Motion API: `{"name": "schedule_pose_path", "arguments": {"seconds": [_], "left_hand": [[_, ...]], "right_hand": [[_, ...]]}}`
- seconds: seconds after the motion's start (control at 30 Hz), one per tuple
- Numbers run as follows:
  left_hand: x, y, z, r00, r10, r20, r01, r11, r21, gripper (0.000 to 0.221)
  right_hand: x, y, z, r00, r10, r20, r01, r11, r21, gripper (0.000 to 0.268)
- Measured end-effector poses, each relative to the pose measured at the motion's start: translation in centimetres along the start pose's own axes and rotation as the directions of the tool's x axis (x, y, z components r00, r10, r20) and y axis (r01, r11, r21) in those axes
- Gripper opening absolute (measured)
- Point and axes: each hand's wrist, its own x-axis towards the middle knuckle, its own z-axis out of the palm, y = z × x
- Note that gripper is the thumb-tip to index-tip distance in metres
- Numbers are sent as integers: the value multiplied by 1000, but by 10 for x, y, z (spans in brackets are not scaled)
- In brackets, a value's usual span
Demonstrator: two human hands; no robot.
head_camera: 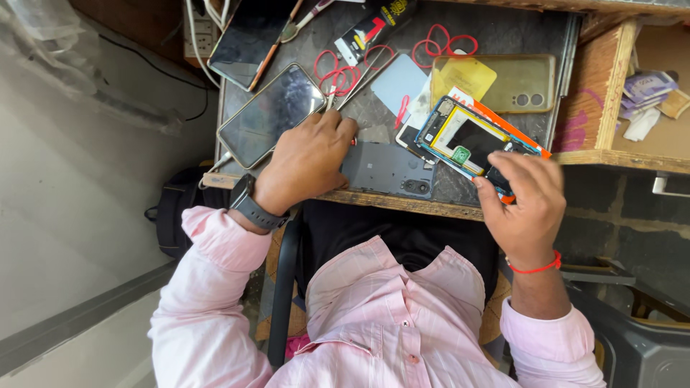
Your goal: The person uses a red screwdriver to unscrew and remove the back cover of a disassembled smartphone. They then use their fingers to carefully detach a small internal component from the phone's chassis.
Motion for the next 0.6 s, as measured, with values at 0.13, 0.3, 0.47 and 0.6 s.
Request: {"name": "schedule_pose_path", "arguments": {"seconds": [0.13,0.3,0.47,0.6], "left_hand": [[4,-4,-5,1000,26,16,-26,999,25,63],[11,-4,-11,995,-25,99,20,998,53,65],[11,-10,-9,969,-141,201,162,982,-92,58],[9,-19,-13,999,-34,20,39,944,-329,41]], "right_hand": [[13,9,-9,985,-79,155,107,977,-184,82],[40,11,-4,951,-2,310,34,995,-98,93],[55,8,1,964,-30,264,64,991,-120,89],[50,26,10,970,-42,240,69,992,-108,84]]}}
